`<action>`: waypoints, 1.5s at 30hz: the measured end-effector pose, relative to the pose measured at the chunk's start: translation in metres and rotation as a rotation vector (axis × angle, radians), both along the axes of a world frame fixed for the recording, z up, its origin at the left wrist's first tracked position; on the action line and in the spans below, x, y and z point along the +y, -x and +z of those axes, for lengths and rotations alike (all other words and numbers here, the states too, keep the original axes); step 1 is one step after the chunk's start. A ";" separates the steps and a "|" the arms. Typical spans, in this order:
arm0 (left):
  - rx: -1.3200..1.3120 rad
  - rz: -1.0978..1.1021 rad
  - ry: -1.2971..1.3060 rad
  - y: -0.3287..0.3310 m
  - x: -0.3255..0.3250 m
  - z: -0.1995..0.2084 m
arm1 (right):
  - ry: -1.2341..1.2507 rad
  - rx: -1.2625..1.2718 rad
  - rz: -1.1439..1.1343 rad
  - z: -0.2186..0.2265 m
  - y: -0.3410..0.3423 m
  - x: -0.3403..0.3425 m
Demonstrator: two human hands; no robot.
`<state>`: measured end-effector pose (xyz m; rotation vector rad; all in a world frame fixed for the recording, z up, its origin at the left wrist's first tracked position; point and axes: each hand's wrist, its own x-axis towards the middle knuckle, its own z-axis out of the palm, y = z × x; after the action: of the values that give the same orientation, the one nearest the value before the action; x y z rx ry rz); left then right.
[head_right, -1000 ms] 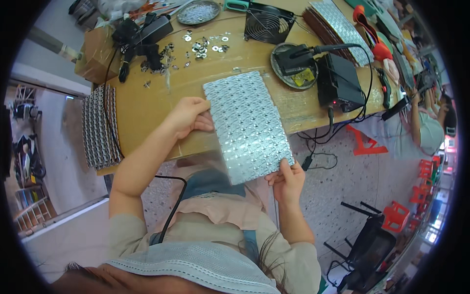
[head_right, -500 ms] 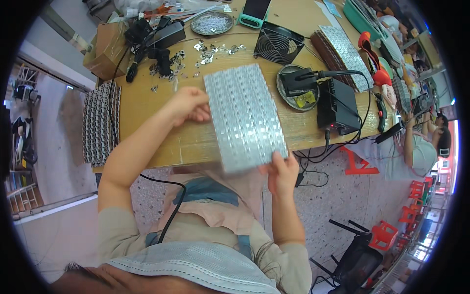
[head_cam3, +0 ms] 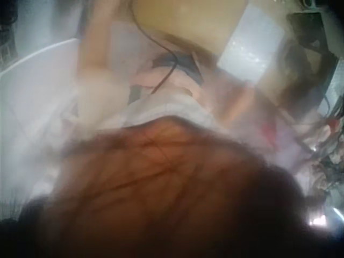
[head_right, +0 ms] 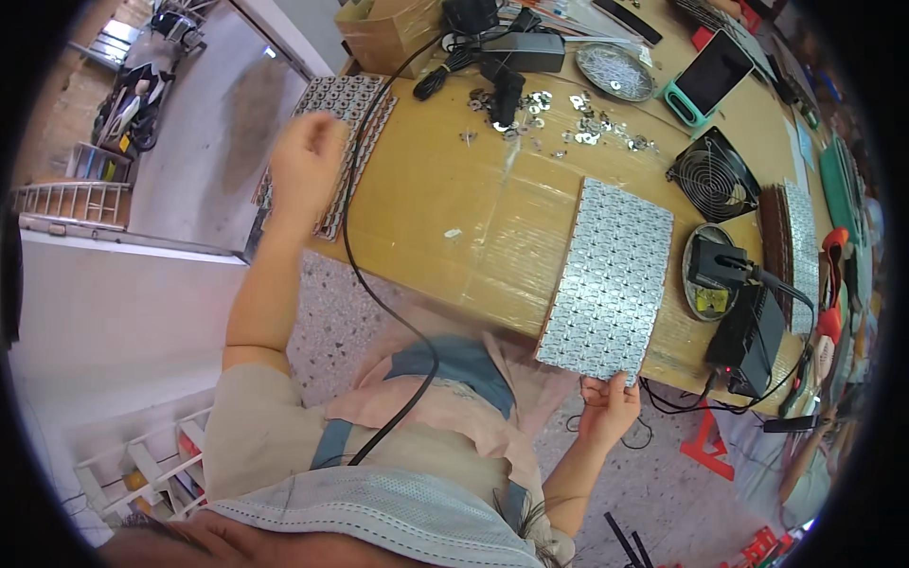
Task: Assembling small metal components onto a grid sheet in a factory setting.
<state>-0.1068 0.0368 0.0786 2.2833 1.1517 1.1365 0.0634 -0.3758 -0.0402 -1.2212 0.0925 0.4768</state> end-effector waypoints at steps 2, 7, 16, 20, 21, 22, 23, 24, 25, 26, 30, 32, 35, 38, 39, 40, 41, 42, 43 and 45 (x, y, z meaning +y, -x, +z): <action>0.213 0.258 -0.311 0.050 0.062 -0.012 | 0.041 0.042 0.011 -0.003 -0.003 -0.009; 0.513 0.372 0.161 0.085 0.108 -0.036 | -0.011 0.059 -0.013 0.003 0.006 -0.012; 0.421 0.385 0.377 0.089 0.124 -0.030 | -0.005 0.057 -0.070 -0.002 -0.007 -0.006; 0.143 0.330 0.530 0.106 0.147 -0.060 | -0.030 0.062 -0.133 -0.004 -0.010 -0.009; 0.059 0.325 0.574 0.107 0.148 -0.061 | -0.037 0.047 -0.131 -0.003 -0.011 -0.011; 0.088 0.352 0.560 0.103 0.144 -0.054 | -0.041 0.030 -0.139 -0.004 -0.011 -0.014; 0.087 0.341 0.562 0.099 0.134 -0.041 | -0.040 0.026 -0.148 -0.006 -0.013 -0.018; -0.027 0.275 0.595 0.099 0.122 -0.024 | -0.045 0.018 -0.162 -0.010 -0.015 -0.021; -0.139 0.214 0.625 0.102 0.114 -0.008 | -0.051 0.014 -0.170 -0.013 -0.015 -0.021; -0.168 0.155 0.672 0.107 0.113 0.006 | -0.057 0.019 -0.166 -0.008 -0.012 -0.018; -0.269 0.163 0.650 0.132 0.106 0.056 | 0.204 0.027 -0.164 -0.005 -0.004 -0.032; -0.360 0.087 0.623 0.138 0.095 0.075 | 0.376 -0.074 -0.233 -0.003 0.004 -0.042; -0.472 -0.047 0.619 0.115 0.071 0.079 | 0.313 -0.312 -0.296 0.030 0.021 -0.039; -0.485 -0.435 0.787 0.053 0.029 0.063 | 0.144 -0.382 -0.172 0.060 0.021 -0.010; -0.438 -0.541 0.878 0.028 0.014 0.056 | -0.009 -0.400 -0.100 0.060 0.017 0.003; -0.436 -0.575 0.908 0.009 0.005 0.045 | -0.021 -0.354 0.008 0.065 0.012 0.017; -0.300 -0.711 0.994 -0.007 -0.002 0.034 | -0.189 -0.402 0.135 0.068 0.005 0.038; -0.159 -0.853 1.067 -0.025 -0.012 0.025 | -0.295 -0.333 0.194 0.080 -0.001 0.057; -0.150 -0.891 1.089 -0.042 -0.021 0.020 | -0.401 -0.262 0.247 0.091 -0.005 0.069; 0.151 -1.090 1.160 -0.074 -0.040 0.013 | -0.403 -0.162 0.199 0.099 -0.012 0.065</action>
<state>-0.0330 -0.0027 0.0921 1.5496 0.2433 -0.1554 0.0757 -0.3107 0.0584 -0.8707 -0.2554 0.5379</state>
